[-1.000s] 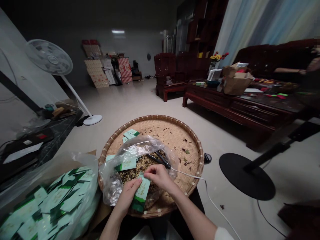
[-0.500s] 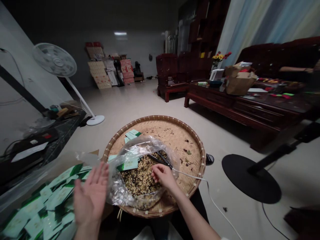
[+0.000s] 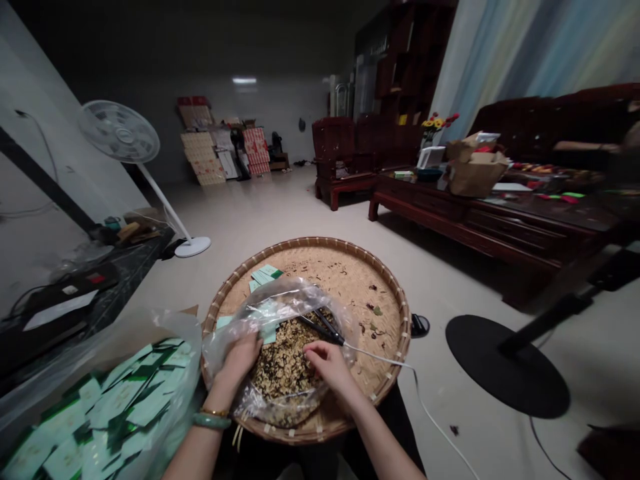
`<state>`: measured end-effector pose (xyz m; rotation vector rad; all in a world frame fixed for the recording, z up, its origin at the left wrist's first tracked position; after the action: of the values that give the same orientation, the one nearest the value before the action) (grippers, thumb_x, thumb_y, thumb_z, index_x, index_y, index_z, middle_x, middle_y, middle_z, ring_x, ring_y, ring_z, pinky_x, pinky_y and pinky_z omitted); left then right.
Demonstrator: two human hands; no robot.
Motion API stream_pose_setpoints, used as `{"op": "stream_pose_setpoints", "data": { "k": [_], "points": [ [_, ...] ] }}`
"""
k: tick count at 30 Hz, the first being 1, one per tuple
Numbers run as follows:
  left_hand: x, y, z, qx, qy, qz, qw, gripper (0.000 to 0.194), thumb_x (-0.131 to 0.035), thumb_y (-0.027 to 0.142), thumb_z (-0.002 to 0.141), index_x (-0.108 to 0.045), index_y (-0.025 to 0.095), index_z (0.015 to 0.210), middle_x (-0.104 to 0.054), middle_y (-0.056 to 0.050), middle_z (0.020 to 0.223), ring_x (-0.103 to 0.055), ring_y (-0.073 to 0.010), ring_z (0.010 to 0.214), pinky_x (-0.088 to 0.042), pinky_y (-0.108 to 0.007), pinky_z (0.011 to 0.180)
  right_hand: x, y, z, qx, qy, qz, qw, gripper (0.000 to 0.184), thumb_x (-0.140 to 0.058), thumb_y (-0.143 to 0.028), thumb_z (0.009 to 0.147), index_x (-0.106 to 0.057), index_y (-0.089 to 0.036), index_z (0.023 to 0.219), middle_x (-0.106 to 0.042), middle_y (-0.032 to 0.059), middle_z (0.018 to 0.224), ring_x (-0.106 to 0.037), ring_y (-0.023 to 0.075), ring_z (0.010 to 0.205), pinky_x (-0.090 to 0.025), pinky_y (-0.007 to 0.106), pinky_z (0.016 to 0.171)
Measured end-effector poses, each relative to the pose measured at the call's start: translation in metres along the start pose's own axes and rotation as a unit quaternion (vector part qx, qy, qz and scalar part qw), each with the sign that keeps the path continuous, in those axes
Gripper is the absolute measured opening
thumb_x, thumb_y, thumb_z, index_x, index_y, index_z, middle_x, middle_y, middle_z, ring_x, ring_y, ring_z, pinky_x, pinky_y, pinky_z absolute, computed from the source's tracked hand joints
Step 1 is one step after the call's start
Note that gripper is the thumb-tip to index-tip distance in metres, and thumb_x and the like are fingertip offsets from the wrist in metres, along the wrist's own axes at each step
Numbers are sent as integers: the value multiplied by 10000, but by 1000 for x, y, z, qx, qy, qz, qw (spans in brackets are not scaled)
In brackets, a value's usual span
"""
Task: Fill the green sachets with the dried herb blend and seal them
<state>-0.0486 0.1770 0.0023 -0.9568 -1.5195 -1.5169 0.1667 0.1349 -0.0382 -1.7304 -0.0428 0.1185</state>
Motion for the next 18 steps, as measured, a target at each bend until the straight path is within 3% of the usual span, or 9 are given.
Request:
{"op": "stream_pose_setpoints", "data": {
  "k": [4,8,10,13,18],
  "points": [
    [7,6,-5,-9,16,-18,1000,283,-481,127,810,-641,78,1039,-678,-217,1045,-645,-287,967,-435,-409,902,-4,0,-1,32,5,-64,997,300,-606,-436,728,-679,-156,809,-612,27,664,-528,145,567,-401,233,459],
    [16,31,-22,-48,50,-81,994,207,-539,223,802,-682,158,938,-713,-101,993,-644,-228,944,-457,-333,881,-3,-42,-11,182,55,-140,972,289,-518,-340,836,-654,-188,1040,-639,93,992,-597,216,901,-513,294,664],
    [18,41,-34,-51,76,-226,970,163,-611,274,744,-702,170,832,-733,-71,870,-663,-226,830,-493,-326,803,-9,-68,-21,270,70,-183,943,348,-506,-283,860,-579,-221,1195,-595,101,1117,-554,226,1031,-508,345,802],
    [5,49,-46,-20,62,-403,913,183,-692,307,651,-714,160,759,-731,-52,741,-665,-211,695,-521,-297,685,-25,-93,-35,371,64,-254,891,406,-510,-202,869,-522,-266,1269,-575,89,1152,-509,224,1083,-456,405,924],
    [-20,48,-55,58,22,-552,831,348,-793,305,522,-705,118,802,-728,-61,712,-665,-187,634,-522,-256,606,-36,-99,-49,435,69,-315,841,414,-487,-156,891,-493,-265,1291,-596,90,1071,-521,213,993,-496,385,840]
  ]
}}
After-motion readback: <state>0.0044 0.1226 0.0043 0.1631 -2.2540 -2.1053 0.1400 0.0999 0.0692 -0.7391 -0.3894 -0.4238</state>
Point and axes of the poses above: each hand's wrist, its own z-axis towards the middle knuckle, its own x-axis out of the back of the hand, y = z × x, the point moved 10 cm from there along z, towards the middle knuckle
